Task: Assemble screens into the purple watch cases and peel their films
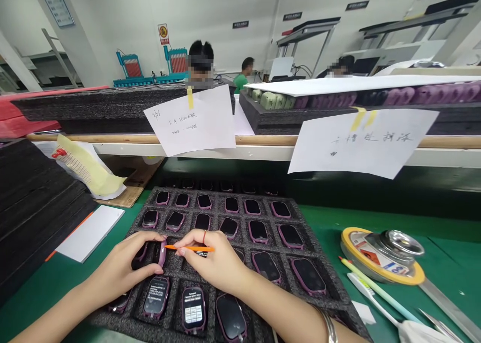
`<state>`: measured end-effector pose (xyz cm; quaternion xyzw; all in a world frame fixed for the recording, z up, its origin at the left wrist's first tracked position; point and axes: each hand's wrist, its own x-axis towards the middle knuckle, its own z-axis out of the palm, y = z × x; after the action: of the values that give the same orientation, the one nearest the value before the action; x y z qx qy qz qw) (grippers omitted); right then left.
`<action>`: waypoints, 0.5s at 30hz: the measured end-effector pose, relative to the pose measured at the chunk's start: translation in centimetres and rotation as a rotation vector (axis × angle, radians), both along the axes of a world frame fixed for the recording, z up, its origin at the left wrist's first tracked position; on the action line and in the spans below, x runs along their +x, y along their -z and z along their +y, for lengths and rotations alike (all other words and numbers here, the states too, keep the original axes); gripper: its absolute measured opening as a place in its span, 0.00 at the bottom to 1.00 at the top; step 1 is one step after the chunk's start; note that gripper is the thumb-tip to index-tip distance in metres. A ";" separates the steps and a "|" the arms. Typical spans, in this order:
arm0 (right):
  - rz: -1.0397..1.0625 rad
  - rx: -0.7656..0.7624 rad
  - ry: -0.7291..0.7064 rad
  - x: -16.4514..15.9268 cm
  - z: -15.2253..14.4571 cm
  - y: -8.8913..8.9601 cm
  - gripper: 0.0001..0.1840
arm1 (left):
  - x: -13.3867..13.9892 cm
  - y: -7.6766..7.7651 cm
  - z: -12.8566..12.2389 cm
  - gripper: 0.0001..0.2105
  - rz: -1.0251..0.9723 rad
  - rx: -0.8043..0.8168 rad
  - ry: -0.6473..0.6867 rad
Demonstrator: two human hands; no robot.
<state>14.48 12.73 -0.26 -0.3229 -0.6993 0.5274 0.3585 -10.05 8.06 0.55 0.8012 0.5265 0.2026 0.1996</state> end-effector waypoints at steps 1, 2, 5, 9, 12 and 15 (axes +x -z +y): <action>0.006 0.002 0.003 0.0 0.0 0.0 0.06 | 0.0 0.0 0.0 0.20 -0.002 0.000 -0.002; 0.011 0.006 0.005 0.0 0.0 0.1 0.06 | 0.0 0.0 0.0 0.20 -0.006 -0.001 -0.007; 0.022 0.024 0.007 -0.1 0.0 0.1 0.06 | 0.0 0.0 0.1 0.20 -0.022 -0.013 -0.031; 0.026 0.042 0.036 -0.2 0.0 0.0 0.05 | 0.2 -0.2 0.3 0.20 -0.032 -0.047 -0.059; 0.043 0.042 0.050 -0.1 -0.1 -0.3 0.05 | 0.3 -0.7 0.7 0.18 -0.003 -0.084 -0.049; 0.103 0.010 0.052 0.3 0.1 -0.9 0.04 | 1.1 -2.0 1.0 0.15 0.091 -0.099 0.012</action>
<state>14.77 12.88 0.64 -0.3115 -0.6738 0.5304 0.4094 -8.96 9.05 2.58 0.8018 0.5396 0.1386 0.2161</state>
